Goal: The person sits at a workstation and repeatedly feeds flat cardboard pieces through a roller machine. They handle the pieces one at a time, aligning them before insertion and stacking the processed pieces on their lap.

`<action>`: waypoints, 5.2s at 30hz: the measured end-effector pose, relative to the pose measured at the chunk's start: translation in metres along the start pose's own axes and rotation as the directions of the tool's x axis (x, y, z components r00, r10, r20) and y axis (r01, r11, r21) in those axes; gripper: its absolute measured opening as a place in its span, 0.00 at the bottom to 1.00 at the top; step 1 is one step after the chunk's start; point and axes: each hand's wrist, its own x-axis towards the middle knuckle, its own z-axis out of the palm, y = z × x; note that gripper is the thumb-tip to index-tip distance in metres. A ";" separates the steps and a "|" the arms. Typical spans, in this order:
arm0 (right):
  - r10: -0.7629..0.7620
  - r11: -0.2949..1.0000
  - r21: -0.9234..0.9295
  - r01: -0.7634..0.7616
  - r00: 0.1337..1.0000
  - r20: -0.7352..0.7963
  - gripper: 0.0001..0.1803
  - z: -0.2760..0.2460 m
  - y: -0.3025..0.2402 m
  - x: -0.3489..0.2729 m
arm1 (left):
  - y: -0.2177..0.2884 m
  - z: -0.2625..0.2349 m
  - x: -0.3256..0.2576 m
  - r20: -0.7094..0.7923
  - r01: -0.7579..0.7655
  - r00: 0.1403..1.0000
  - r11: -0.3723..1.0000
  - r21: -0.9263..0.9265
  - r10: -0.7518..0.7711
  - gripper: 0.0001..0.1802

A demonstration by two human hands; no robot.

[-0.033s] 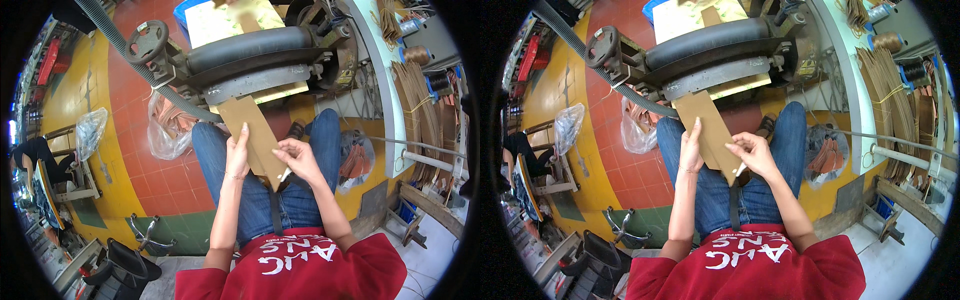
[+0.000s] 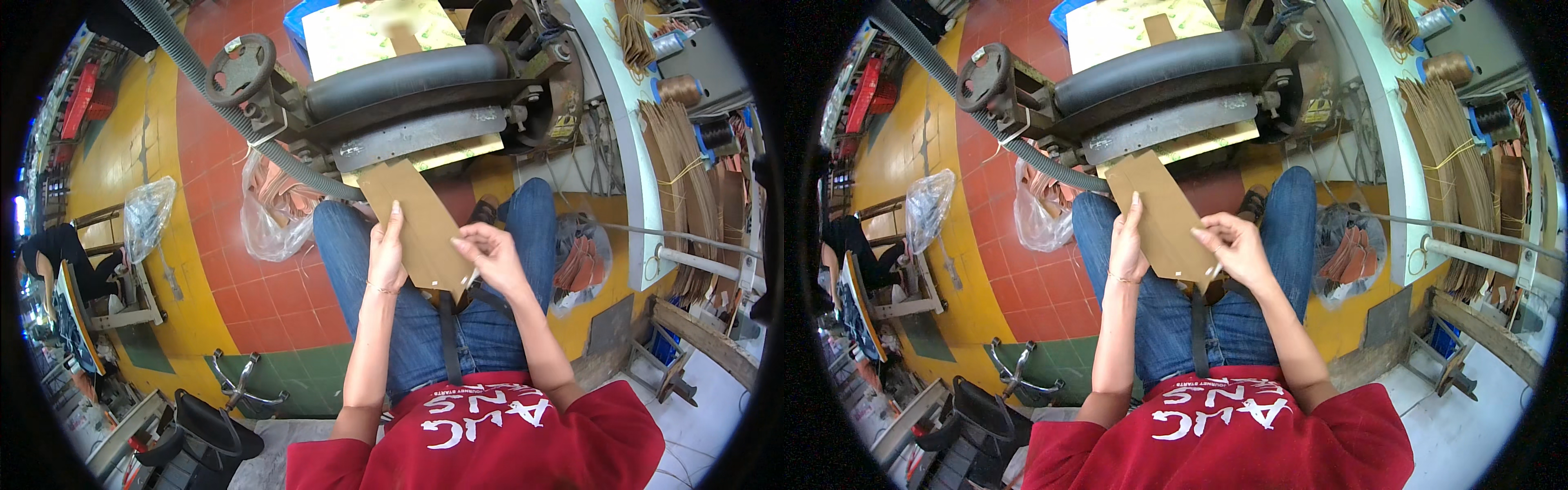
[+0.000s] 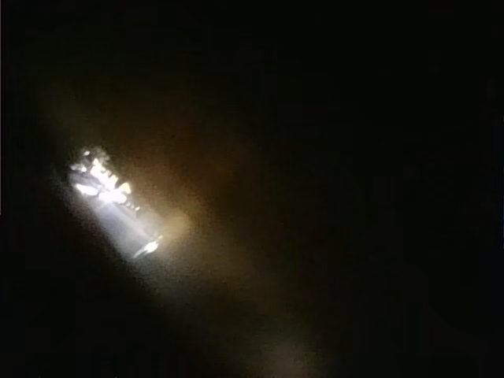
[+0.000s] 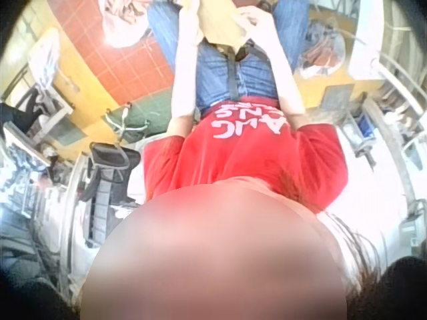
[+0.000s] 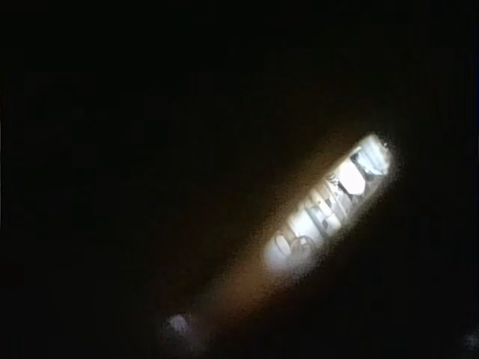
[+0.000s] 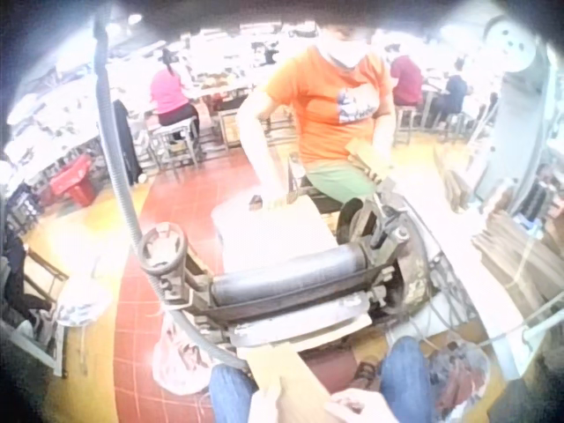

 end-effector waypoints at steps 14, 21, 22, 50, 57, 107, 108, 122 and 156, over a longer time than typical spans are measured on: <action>0.013 0.998 0.060 -0.005 0.991 -0.134 0.08 -0.036 -0.024 0.024 | 0.010 -0.006 -0.003 0.155 0.071 0.987 0.981 -0.179 -0.043 0.27; 0.289 0.788 0.591 -0.174 0.951 -0.106 0.15 -0.032 0.013 0.066 | 0.008 -0.008 -0.004 0.152 0.044 0.988 0.983 -0.181 -0.017 0.29; 0.318 0.710 0.676 -0.197 0.946 -0.059 0.16 -0.033 0.018 0.064 | 0.007 -0.009 -0.005 0.145 0.047 0.989 0.983 -0.180 -0.021 0.29; 0.092 0.979 0.195 -0.054 0.977 -0.194 0.08 -0.006 0.019 0.032 | -0.025 0.025 0.021 0.263 -0.304 0.943 0.848 0.433 0.204 0.24; 0.215 0.943 0.300 -0.144 0.953 -0.216 0.13 -0.009 0.003 0.072 | -0.037 -0.025 0.004 0.092 -0.007 0.994 0.839 0.543 -0.051 0.22; -0.205 0.863 -0.503 -0.044 0.880 -0.429 0.15 -0.138 0.073 -0.123 | -0.128 0.106 -0.029 0.641 -0.674 0.738 -0.266 0.689 -0.209 0.24; -0.189 0.885 -0.464 -0.051 0.870 -0.455 0.14 -0.141 0.077 -0.122 | -0.136 0.084 -0.034 0.566 -0.625 0.780 -0.362 0.692 -0.266 0.24; -0.402 0.858 -0.240 0.453 0.885 0.235 0.18 -0.090 -0.156 -0.061 | -0.072 -0.077 -0.038 0.125 0.016 0.884 -0.295 0.955 0.450 0.26; 0.398 0.270 -0.902 -0.336 0.892 -0.212 0.33 0.041 -0.093 0.485 | -0.014 -0.087 -0.022 -0.189 0.247 0.860 -0.063 0.967 0.474 0.18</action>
